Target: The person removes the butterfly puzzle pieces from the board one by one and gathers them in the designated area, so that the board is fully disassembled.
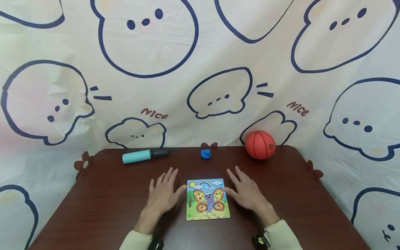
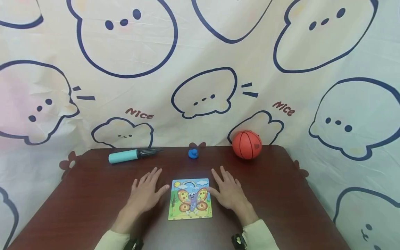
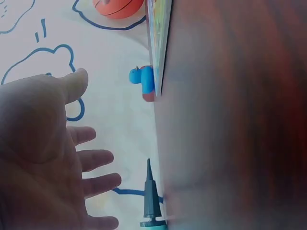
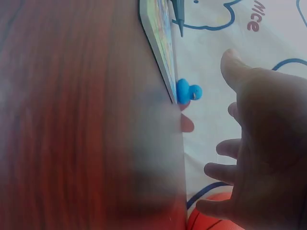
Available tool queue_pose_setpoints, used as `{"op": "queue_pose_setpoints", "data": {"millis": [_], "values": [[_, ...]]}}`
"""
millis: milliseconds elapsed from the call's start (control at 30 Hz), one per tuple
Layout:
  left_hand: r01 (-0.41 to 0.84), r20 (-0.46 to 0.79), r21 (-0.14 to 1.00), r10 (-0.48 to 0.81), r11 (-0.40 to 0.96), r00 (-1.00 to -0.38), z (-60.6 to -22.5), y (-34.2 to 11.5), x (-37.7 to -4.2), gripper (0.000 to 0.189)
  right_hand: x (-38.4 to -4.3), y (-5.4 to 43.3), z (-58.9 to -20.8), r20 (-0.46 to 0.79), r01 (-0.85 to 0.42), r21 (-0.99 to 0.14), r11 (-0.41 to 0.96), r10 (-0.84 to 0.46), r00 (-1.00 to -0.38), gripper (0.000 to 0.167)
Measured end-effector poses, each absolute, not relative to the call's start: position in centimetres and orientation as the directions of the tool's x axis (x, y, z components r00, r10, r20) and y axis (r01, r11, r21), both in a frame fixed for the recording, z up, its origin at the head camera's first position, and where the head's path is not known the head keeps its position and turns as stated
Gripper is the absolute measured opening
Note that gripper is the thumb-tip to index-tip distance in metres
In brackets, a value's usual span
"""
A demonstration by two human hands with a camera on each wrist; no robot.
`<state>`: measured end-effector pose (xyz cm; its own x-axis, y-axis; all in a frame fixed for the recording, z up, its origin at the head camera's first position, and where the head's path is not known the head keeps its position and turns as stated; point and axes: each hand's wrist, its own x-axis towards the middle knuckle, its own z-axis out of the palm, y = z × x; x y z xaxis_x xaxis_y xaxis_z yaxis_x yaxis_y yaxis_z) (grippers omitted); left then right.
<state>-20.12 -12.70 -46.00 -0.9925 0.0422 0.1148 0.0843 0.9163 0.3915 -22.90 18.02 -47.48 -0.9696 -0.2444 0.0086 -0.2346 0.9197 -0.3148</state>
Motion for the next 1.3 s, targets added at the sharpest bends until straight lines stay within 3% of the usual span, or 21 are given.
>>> {"op": "queue_pose_setpoints", "data": {"millis": [500,800,1300], "values": [[0.078,-0.069,0.504,0.129,0.86,-0.989,-46.5,-11.6,-19.5,0.071,-23.1,14.7,-47.5,0.0,-0.34,-0.364,0.867,-0.365,-0.931,0.073],[0.076,-0.168,0.491,0.18,0.868,-0.969,-46.8,-10.8,-19.3,0.071,-23.5,13.3,-47.4,0.005,-0.41,-0.399,0.82,-0.445,-0.895,0.068],[0.171,-0.194,0.359,0.252,0.918,-0.948,-46.8,-10.4,-19.2,0.088,-24.3,10.1,-47.2,-0.04,-0.484,-0.311,0.818,-0.52,-0.853,0.058]]}}
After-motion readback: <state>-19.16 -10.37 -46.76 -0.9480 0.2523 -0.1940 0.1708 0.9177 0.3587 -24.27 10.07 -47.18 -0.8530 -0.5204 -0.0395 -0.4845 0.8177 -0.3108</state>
